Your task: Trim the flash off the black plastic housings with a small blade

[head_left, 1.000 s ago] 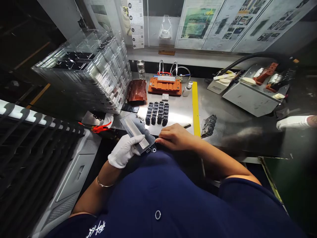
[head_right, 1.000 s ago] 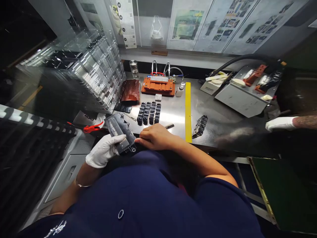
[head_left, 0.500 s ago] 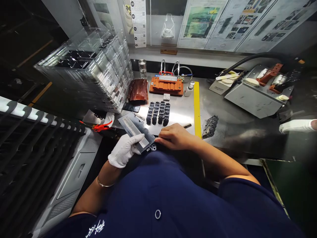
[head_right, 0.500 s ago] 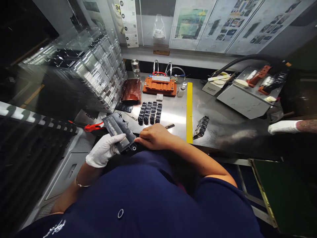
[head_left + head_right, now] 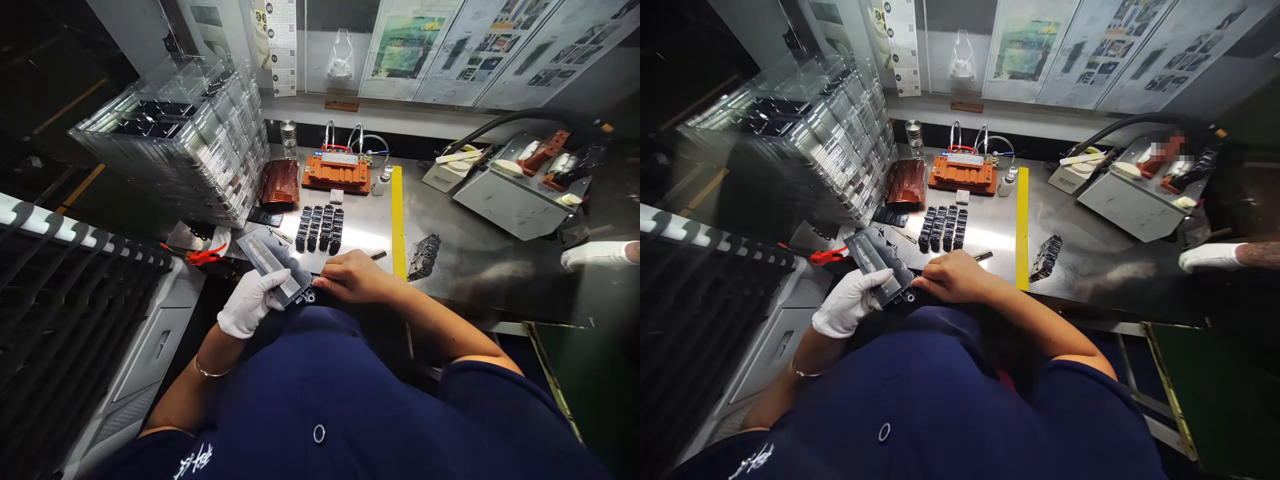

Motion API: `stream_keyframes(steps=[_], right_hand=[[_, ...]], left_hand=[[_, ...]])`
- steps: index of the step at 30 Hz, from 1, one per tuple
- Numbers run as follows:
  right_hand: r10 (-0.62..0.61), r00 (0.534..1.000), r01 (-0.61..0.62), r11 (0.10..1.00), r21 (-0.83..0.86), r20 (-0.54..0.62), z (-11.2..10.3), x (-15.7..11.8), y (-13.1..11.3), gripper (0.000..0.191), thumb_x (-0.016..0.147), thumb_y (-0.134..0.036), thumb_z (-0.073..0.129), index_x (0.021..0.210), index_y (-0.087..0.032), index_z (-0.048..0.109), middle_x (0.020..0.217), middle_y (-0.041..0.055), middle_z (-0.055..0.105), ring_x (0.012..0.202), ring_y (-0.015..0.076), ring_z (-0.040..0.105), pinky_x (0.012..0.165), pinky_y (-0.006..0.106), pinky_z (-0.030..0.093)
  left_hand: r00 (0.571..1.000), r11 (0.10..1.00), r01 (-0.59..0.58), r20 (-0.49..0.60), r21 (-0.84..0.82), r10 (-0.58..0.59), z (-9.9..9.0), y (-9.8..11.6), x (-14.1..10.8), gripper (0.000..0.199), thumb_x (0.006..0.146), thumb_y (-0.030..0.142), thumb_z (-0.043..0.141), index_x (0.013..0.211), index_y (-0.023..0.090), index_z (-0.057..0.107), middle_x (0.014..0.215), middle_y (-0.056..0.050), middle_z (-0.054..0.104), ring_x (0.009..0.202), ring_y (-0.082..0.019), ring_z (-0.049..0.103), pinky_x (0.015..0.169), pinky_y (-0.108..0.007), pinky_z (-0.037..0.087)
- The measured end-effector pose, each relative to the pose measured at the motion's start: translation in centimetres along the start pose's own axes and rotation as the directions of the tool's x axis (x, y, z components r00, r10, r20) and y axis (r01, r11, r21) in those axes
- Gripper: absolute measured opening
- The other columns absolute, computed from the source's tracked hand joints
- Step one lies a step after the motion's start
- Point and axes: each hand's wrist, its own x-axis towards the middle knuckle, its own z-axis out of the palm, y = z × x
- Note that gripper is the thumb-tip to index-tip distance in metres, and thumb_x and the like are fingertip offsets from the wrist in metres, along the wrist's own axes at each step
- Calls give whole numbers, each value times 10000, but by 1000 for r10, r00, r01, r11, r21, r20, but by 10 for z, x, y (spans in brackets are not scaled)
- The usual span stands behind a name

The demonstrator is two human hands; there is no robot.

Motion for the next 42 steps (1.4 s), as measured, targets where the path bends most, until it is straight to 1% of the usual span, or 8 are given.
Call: stream_keyframes(steps=[14,19,22,26,29,32,36,42], right_hand=[[-37,998,34,997,65,42,-2,2,3,465,1001,-397,434,615,-166,553,558,-6,508,502,83,411,538,244,283],[-69,989,44,981,188,130,-2,-2,4,453,997,-378,444,613,-162,546,555,-3,510,513,81,437,548,238,301],[-94,977,46,970,238,191,2,-8,5,448,986,-367,475,598,-158,550,554,0,530,506,74,447,537,228,305],[-32,999,25,959,283,20,5,-10,9,435,996,-392,462,664,-148,600,555,-8,532,498,69,456,517,205,326],[-19,981,57,980,193,-194,4,-3,8,428,944,-523,512,801,-145,651,674,17,592,563,80,509,533,202,355],[-92,957,81,995,-51,-274,5,6,3,523,841,-660,561,906,-151,664,786,41,624,617,100,522,519,223,311],[-199,952,109,932,-345,-235,4,13,-2,629,802,-760,499,708,-148,612,640,17,532,584,120,423,521,271,199],[-239,969,199,900,-387,-58,2,17,-1,648,857,-753,398,619,-167,542,594,15,470,578,136,364,531,287,176]], left_hand=[[999,999,30,-15,-18,-30,1,-1,-1,35,789,108,663,779,77,677,615,-40,680,438,-114,608,324,-162,471],[999,996,41,13,-80,-40,2,0,3,91,815,62,632,874,58,701,691,-68,715,549,-142,685,508,-211,597],[998,965,-13,-70,-260,-6,-3,11,4,140,851,6,559,864,52,690,725,-70,728,623,-137,716,601,-204,621],[985,904,-121,-165,-410,57,-11,26,0,192,883,-10,504,867,65,679,747,-66,740,667,-142,735,620,-200,629],[995,920,-34,-98,-391,-5,-10,25,-1,221,890,-23,479,838,68,673,719,-64,731,642,-138,731,610,-196,625],[995,935,94,7,-342,-98,-4,17,1,258,909,1,460,771,68,667,650,-57,701,562,-117,700,601,-188,618],[993,966,118,54,-231,-108,-3,8,5,209,891,28,521,763,68,683,693,-74,722,565,-117,697,613,-176,610],[995,986,86,67,-142,-77,-9,3,5,112,848,49,599,832,88,702,657,-46,703,530,-117,679,622,-202,612]])
